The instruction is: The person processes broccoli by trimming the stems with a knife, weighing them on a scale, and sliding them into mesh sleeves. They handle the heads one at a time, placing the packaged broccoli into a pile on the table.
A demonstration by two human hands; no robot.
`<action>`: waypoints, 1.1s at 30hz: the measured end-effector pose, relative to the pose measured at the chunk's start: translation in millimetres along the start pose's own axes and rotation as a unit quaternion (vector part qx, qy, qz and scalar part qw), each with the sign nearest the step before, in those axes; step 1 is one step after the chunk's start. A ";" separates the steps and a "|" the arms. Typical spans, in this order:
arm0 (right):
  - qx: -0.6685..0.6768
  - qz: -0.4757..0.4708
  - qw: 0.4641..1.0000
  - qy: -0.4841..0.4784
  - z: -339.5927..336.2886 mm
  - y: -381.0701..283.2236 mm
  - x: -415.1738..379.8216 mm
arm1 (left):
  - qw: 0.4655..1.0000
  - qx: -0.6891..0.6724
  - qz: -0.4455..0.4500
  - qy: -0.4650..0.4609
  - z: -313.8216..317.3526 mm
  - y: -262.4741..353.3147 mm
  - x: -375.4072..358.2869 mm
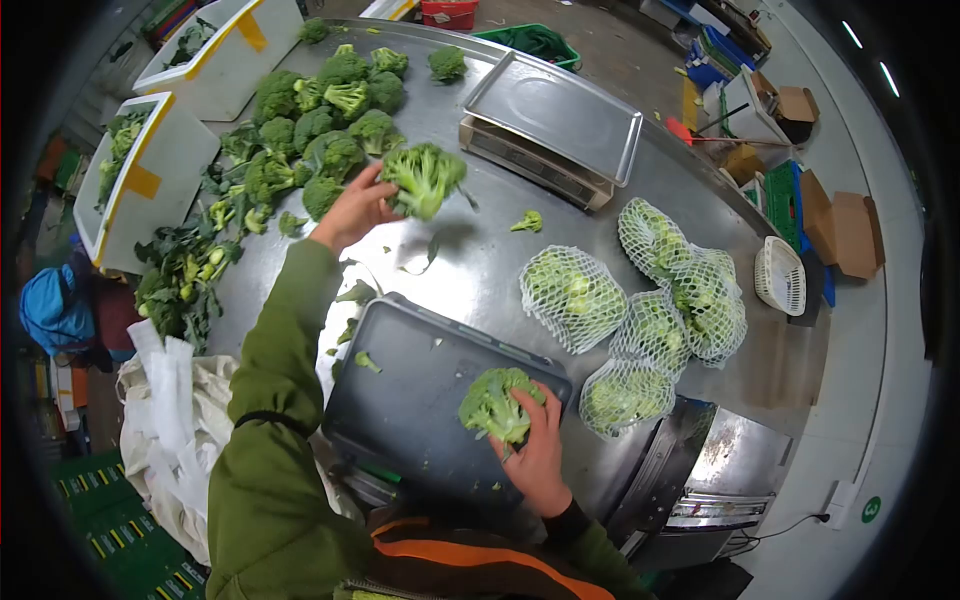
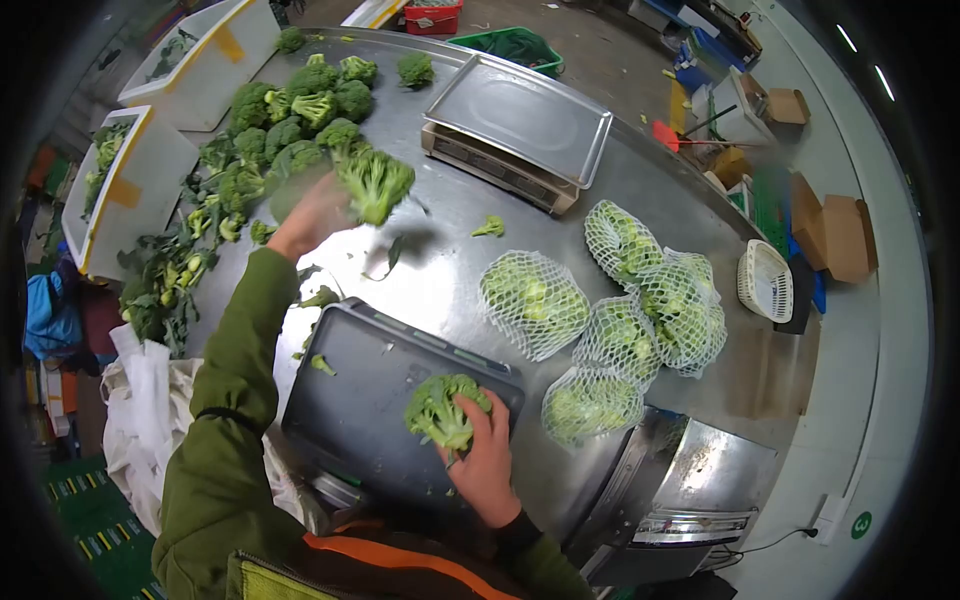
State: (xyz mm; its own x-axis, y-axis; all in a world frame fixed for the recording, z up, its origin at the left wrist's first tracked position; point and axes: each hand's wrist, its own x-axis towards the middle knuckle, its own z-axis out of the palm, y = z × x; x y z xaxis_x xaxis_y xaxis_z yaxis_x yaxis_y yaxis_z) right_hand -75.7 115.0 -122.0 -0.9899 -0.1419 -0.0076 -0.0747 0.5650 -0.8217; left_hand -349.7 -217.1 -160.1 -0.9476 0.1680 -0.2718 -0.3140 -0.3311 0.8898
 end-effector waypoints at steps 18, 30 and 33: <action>0.620 0.305 0.707 -0.150 -7.7 -12.2 -41.7 | 0.890 -0.421 -0.172 -0.042 69.5 -72.1 -300.6; 0.633 0.290 0.674 -0.248 -12.1 -1.4 -60.2 | 0.970 -0.101 -0.173 0.138 71.0 -77.1 -331.1; 0.658 0.287 0.645 -0.262 -14.1 -8.3 -64.3 | 0.971 -0.093 -0.170 0.138 75.1 -82.3 -332.9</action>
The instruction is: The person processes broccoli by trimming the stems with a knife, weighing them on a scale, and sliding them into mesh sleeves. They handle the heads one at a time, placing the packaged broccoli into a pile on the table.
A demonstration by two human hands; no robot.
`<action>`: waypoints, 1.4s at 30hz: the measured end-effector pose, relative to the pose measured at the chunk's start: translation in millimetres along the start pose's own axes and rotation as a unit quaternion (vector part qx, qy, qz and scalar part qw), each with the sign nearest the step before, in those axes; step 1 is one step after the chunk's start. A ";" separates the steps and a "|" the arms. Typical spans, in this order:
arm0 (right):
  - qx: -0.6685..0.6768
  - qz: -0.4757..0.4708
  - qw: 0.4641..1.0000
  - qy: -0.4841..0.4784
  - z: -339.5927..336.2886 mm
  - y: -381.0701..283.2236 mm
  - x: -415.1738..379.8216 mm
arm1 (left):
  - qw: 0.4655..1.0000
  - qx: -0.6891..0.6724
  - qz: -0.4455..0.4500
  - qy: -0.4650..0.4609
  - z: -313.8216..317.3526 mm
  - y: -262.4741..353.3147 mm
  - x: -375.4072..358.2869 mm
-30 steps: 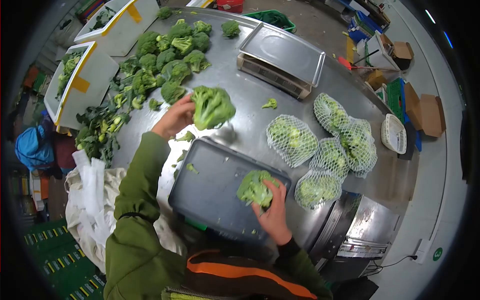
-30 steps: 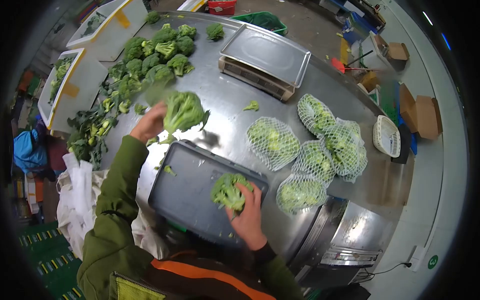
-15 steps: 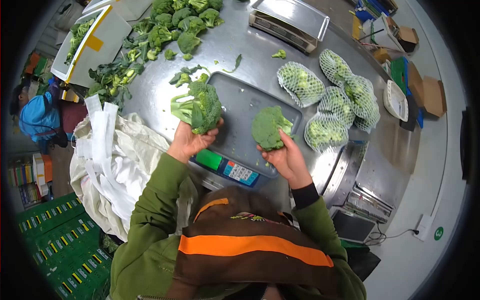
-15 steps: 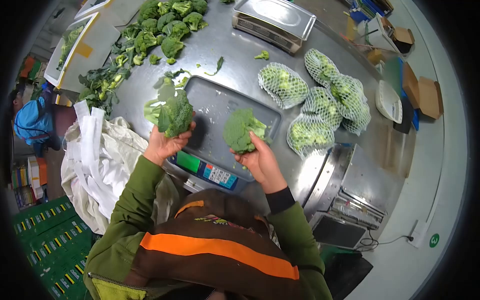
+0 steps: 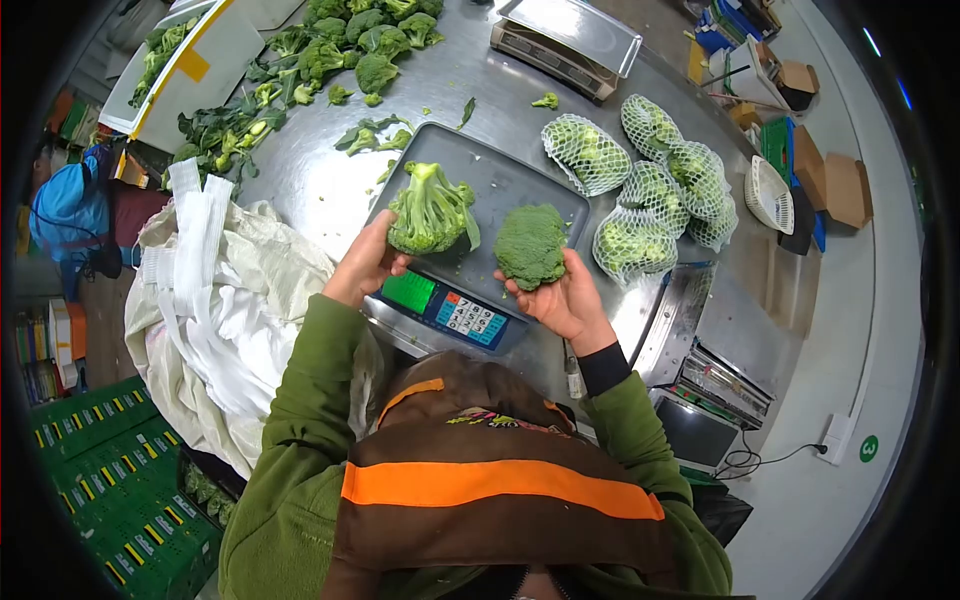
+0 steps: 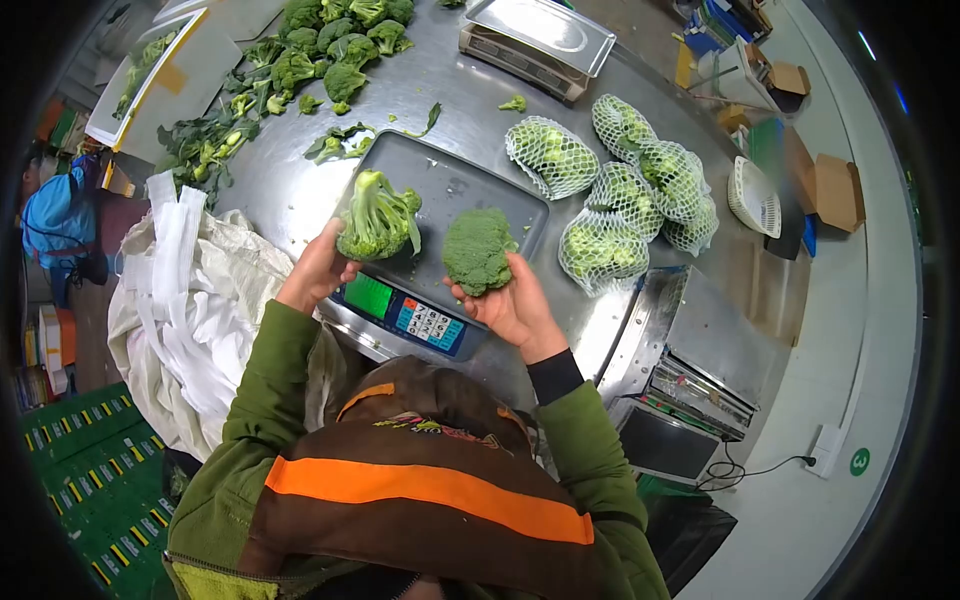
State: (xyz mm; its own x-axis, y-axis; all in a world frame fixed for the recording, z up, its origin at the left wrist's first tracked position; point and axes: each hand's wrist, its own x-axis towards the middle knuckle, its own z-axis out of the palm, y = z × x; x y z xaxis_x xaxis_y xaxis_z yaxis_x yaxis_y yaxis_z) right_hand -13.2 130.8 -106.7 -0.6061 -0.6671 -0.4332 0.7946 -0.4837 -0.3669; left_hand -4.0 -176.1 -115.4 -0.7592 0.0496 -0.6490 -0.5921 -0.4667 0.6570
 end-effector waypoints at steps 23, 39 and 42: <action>-0.426 -0.228 0.870 0.092 -18.2 -48.4 16.6 | 0.888 0.360 0.270 0.097 -21.0 -9.3 56.3; -0.059 -0.144 0.988 -0.014 -7.6 -12.4 -7.6 | 0.917 0.246 0.294 0.107 -10.8 0.3 11.6; -0.377 -0.287 0.870 0.136 -7.6 -30.3 -0.1 | 0.891 0.272 0.340 0.128 -8.5 -8.9 4.2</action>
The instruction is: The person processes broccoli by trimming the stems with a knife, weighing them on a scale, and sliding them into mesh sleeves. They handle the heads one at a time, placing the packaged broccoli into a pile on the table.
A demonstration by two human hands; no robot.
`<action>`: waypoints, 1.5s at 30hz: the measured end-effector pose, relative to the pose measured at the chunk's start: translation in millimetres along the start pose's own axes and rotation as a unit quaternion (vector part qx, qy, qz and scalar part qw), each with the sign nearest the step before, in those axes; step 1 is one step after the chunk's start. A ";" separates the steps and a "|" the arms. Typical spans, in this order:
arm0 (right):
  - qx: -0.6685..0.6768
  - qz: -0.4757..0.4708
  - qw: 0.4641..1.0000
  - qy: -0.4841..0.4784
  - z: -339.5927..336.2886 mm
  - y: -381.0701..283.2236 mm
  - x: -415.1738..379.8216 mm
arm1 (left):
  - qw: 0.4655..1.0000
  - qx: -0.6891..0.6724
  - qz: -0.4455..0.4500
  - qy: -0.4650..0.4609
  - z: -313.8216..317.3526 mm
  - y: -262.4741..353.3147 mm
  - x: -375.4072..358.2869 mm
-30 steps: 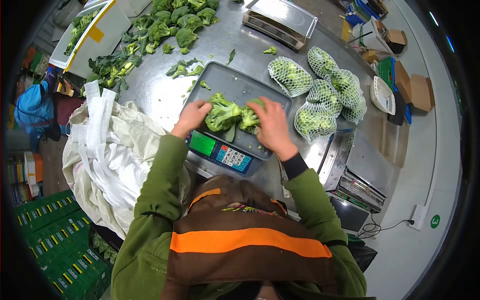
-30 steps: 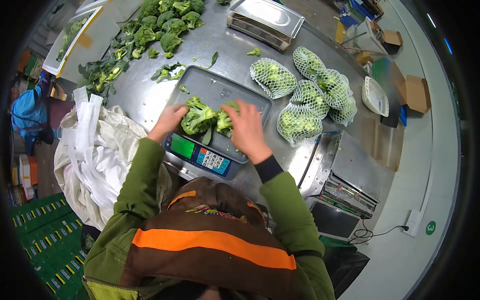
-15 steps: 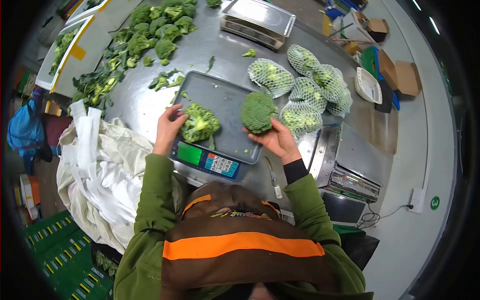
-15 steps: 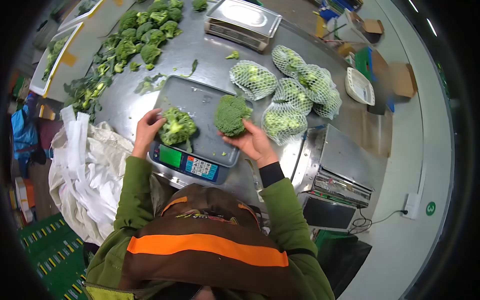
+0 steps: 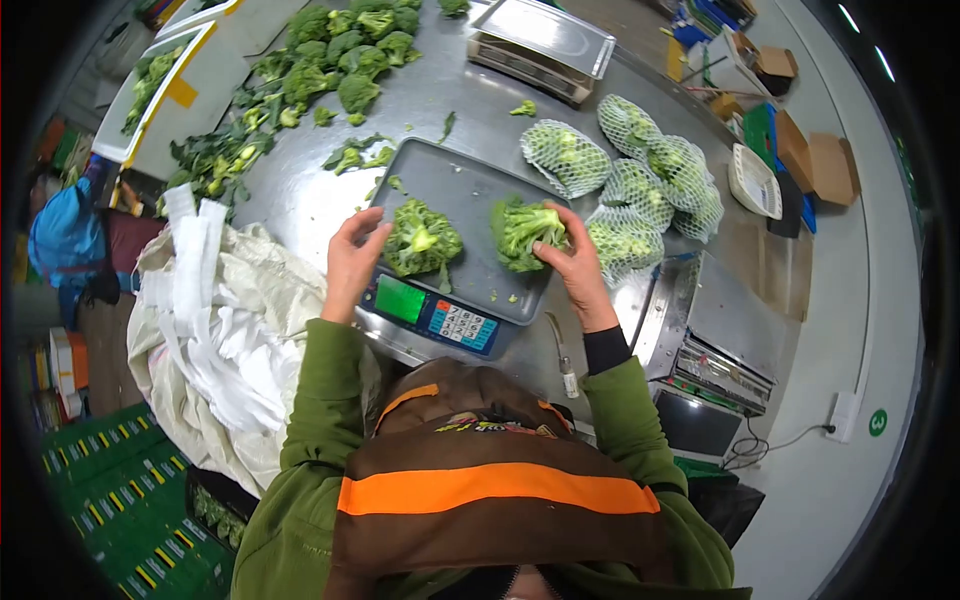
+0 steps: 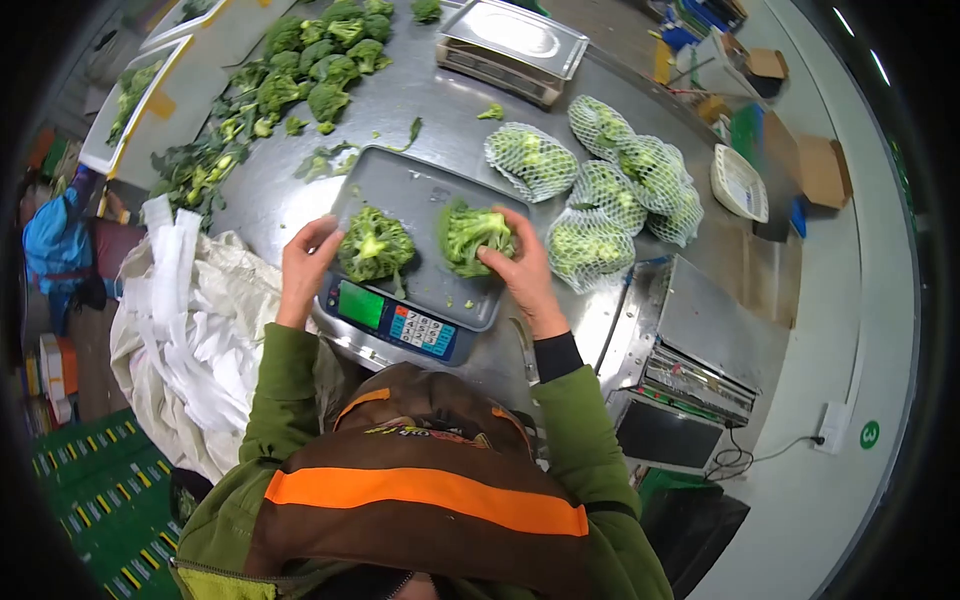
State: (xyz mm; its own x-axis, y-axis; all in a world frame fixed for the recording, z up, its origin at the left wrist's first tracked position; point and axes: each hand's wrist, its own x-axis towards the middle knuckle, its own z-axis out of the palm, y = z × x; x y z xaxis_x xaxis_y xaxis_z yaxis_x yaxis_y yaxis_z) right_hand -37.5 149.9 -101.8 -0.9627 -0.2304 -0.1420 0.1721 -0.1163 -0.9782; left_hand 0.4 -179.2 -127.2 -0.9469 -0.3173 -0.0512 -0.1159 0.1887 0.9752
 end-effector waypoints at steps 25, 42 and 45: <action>-0.445 -0.264 0.851 -0.093 62.5 -22.2 6.0 | 0.687 0.581 -0.206 0.385 -299.4 -41.8 -131.0; -0.335 -0.202 0.918 -0.060 53.8 -33.0 -25.0 | 0.861 0.165 0.180 0.445 -229.3 71.7 -102.4; -0.201 -0.141 0.964 -0.106 90.2 -33.3 -29.4 | 0.924 0.058 0.188 0.329 -139.2 70.7 -80.7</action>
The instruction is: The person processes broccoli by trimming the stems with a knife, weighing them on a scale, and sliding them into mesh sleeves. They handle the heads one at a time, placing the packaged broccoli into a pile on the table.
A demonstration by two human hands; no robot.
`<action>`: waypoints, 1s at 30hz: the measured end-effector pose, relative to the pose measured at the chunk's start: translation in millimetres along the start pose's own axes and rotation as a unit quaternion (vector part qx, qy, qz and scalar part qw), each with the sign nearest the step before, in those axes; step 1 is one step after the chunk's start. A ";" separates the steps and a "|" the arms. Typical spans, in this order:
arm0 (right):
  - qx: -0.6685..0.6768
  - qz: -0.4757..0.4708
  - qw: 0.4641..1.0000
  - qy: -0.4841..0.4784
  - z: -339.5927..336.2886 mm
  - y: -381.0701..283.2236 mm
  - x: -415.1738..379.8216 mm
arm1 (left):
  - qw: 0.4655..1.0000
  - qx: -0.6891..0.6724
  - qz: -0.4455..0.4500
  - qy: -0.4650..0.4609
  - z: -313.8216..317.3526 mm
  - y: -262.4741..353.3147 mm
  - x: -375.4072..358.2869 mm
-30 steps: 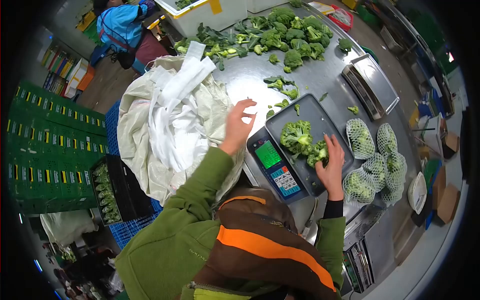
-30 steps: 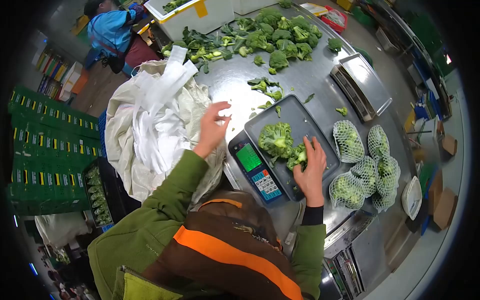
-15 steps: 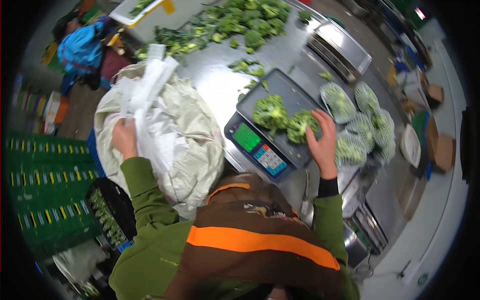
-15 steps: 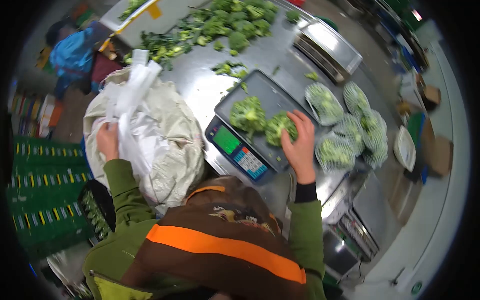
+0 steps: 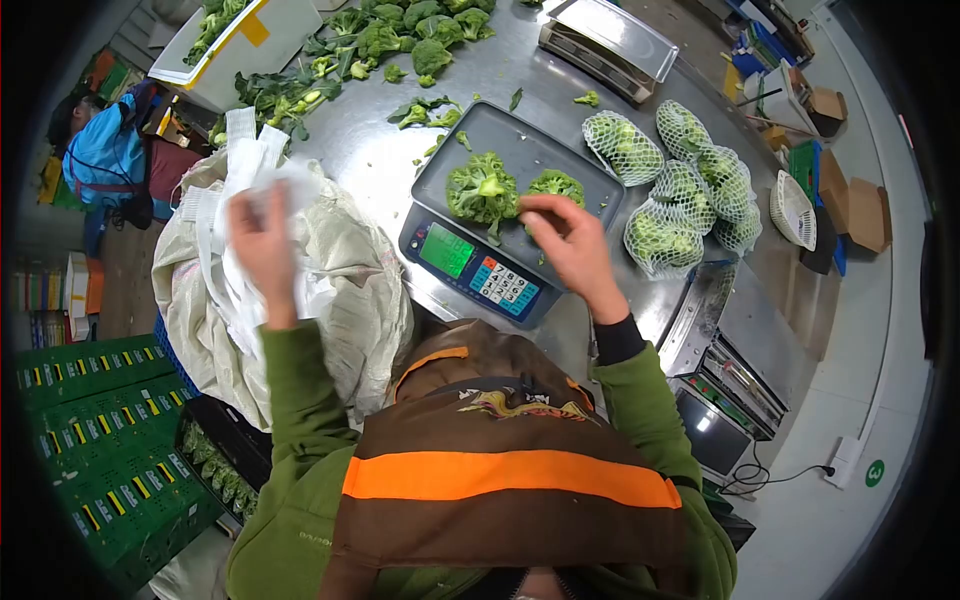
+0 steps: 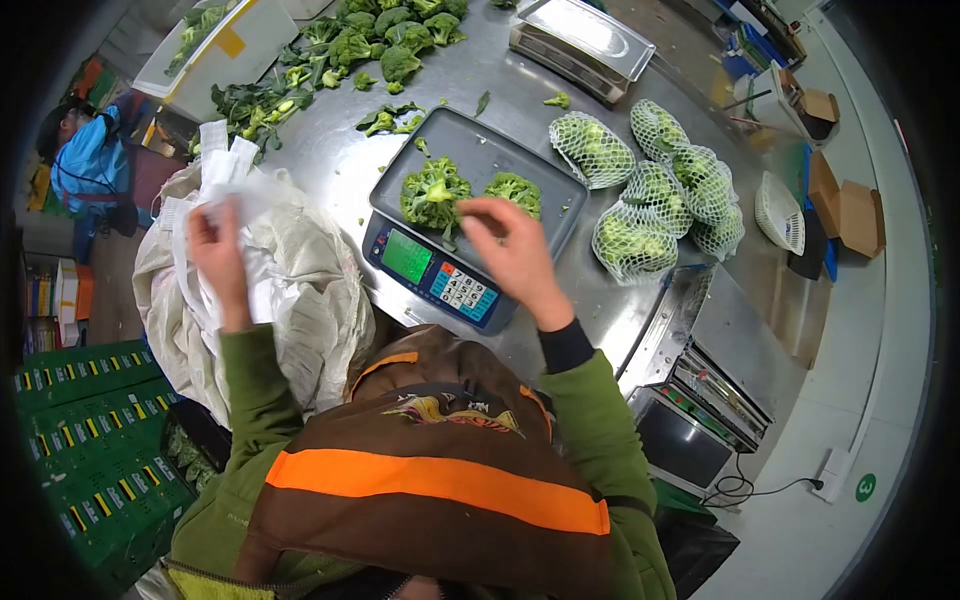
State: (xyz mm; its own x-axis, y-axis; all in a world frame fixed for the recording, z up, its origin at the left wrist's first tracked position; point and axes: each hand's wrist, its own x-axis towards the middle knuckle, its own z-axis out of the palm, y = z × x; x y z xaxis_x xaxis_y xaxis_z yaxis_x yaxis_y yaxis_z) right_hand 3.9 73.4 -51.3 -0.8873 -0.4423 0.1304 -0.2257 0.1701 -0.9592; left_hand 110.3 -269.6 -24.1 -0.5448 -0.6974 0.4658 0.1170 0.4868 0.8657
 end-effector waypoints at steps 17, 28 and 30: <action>0.101 -0.054 0.990 0.078 35.0 -3.5 24.4 | 0.905 -0.263 -0.142 -0.302 135.7 54.2 -106.5; 0.223 -0.066 0.971 0.049 26.8 -11.6 14.6 | 0.709 -0.422 -0.402 -0.398 130.7 61.9 -65.6; 0.156 -0.089 0.983 0.046 26.7 -15.2 10.8 | 0.658 -0.441 -0.434 -0.428 127.3 50.8 -64.6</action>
State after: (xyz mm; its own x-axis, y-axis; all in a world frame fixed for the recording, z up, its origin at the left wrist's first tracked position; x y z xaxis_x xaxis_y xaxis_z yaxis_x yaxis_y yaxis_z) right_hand 8.5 42.5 -42.0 -0.8806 -0.3571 0.3114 -0.2590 -0.1876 -0.9475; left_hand 45.8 -132.9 -33.6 -0.9489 0.2253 -0.2210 -0.3155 -0.6583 0.6835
